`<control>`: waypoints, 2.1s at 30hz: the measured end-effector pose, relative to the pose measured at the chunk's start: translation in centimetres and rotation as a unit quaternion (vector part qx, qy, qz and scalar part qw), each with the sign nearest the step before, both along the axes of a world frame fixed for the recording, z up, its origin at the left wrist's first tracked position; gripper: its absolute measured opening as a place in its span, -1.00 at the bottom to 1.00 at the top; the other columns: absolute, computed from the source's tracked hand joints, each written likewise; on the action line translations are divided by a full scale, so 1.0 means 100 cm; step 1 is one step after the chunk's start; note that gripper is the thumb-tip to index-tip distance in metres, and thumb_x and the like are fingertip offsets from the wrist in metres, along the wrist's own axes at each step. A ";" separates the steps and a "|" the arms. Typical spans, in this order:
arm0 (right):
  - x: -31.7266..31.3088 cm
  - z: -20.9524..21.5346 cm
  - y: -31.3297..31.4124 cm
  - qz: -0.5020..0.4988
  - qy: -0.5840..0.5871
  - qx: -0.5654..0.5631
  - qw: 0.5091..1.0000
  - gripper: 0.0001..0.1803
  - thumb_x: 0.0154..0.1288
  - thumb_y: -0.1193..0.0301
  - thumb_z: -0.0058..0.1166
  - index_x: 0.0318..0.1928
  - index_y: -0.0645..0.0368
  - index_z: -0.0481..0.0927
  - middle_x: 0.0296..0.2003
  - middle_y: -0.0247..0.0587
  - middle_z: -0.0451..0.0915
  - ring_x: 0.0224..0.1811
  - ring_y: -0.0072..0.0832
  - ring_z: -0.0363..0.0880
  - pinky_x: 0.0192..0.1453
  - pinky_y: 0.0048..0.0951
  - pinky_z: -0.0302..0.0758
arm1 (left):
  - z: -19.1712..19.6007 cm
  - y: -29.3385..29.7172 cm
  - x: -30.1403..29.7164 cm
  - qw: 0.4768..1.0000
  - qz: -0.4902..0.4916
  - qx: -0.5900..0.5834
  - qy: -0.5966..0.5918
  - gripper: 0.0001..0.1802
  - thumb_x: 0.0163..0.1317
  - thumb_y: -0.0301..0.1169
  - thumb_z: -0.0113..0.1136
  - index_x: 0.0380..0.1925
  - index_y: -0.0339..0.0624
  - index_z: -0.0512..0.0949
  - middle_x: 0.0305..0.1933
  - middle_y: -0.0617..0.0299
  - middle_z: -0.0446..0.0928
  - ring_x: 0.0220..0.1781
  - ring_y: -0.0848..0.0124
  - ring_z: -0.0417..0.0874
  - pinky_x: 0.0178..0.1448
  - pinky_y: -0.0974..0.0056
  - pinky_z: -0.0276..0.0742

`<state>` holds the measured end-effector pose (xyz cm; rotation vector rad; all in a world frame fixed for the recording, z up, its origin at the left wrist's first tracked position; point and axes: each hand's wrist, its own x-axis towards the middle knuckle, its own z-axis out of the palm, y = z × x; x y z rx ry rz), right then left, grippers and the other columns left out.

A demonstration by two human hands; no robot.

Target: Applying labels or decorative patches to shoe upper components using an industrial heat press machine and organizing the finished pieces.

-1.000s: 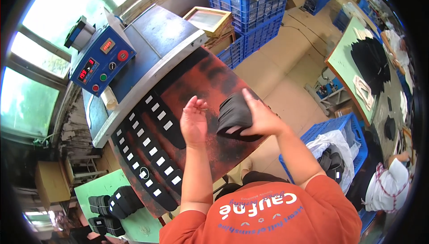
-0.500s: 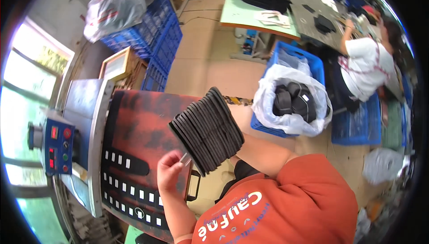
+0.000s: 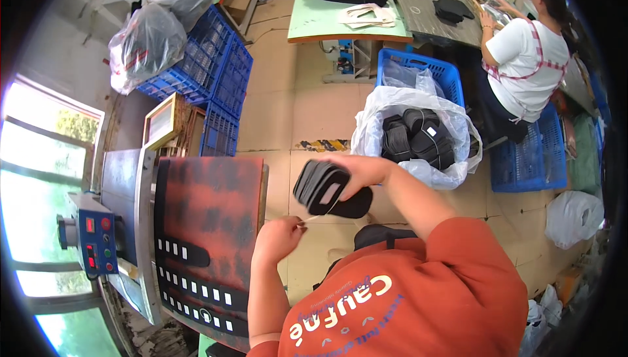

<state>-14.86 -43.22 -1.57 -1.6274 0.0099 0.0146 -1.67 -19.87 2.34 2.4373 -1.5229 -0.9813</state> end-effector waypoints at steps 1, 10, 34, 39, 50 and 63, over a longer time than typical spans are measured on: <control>-0.011 0.003 -0.011 -0.019 0.006 0.035 0.999 -0.05 -0.30 0.51 0.35 0.22 0.22 0.21 -0.02 -0.23 0.46 0.07 -0.48 0.38 0.19 -0.42 0.28 | -0.015 -0.007 0.005 0.999 0.033 0.026 0.005 -0.74 0.06 -0.40 0.16 -0.21 -0.19 0.55 -0.24 0.00 0.56 -0.19 0.08 0.57 -0.08 0.18 0.48; -0.090 -0.146 -0.156 -0.567 0.034 0.411 0.713 -0.40 -0.03 0.55 0.25 0.08 0.18 0.34 -0.09 -0.15 0.50 -0.13 -0.31 0.54 -0.02 -0.20 0.49 | -0.069 -0.092 -0.047 0.918 0.059 -0.365 0.145 -0.76 0.07 -0.57 0.15 -0.21 -0.26 0.51 -0.11 0.02 0.52 -0.05 0.13 0.53 0.06 0.21 0.44; 0.183 -0.031 0.269 -0.056 -0.145 -0.115 0.981 -0.44 -0.03 0.55 0.10 0.07 0.19 0.31 0.09 0.07 0.25 0.19 -0.06 0.19 0.29 -0.16 0.11 | -0.084 0.298 0.307 0.563 0.770 -0.133 -0.270 -0.47 0.01 -0.22 0.27 -0.24 -0.56 0.42 -0.14 -0.33 0.49 0.00 -0.11 0.50 0.06 0.07 0.42; 0.252 -0.063 0.368 -0.120 -0.128 -0.181 0.968 -0.11 -0.02 0.51 0.17 0.31 0.18 -0.03 0.29 0.26 -0.12 0.34 0.10 -0.08 0.36 -0.09 -0.02 | -0.080 0.280 0.286 0.663 0.694 -0.272 0.066 -0.83 0.09 -0.41 0.13 -0.42 -0.32 0.49 -0.43 0.09 0.52 -0.40 0.31 0.51 -0.34 0.18 0.41; 0.204 -0.012 0.341 0.067 0.241 0.363 0.898 -0.56 0.09 0.57 0.13 0.02 0.31 0.39 -0.09 -0.17 0.52 -0.01 -0.40 0.50 0.11 -0.38 0.42 | -0.085 0.401 0.262 0.590 0.691 -0.046 -0.415 -0.41 0.01 -0.19 0.27 -0.11 -0.46 0.36 -0.14 -0.21 0.51 -0.17 -0.06 0.54 -0.03 0.10 0.48; 0.158 -0.043 0.377 0.119 0.031 0.123 0.985 -0.60 -0.16 0.56 0.35 -0.28 0.11 0.42 0.09 -0.08 0.30 0.19 -0.32 0.27 0.25 -0.34 0.16 | -0.058 0.342 0.100 0.517 0.655 -0.367 0.411 -0.77 0.27 -0.40 -0.09 -0.15 -0.25 0.47 -0.20 0.16 0.52 -0.14 0.34 0.54 -0.04 0.21 0.46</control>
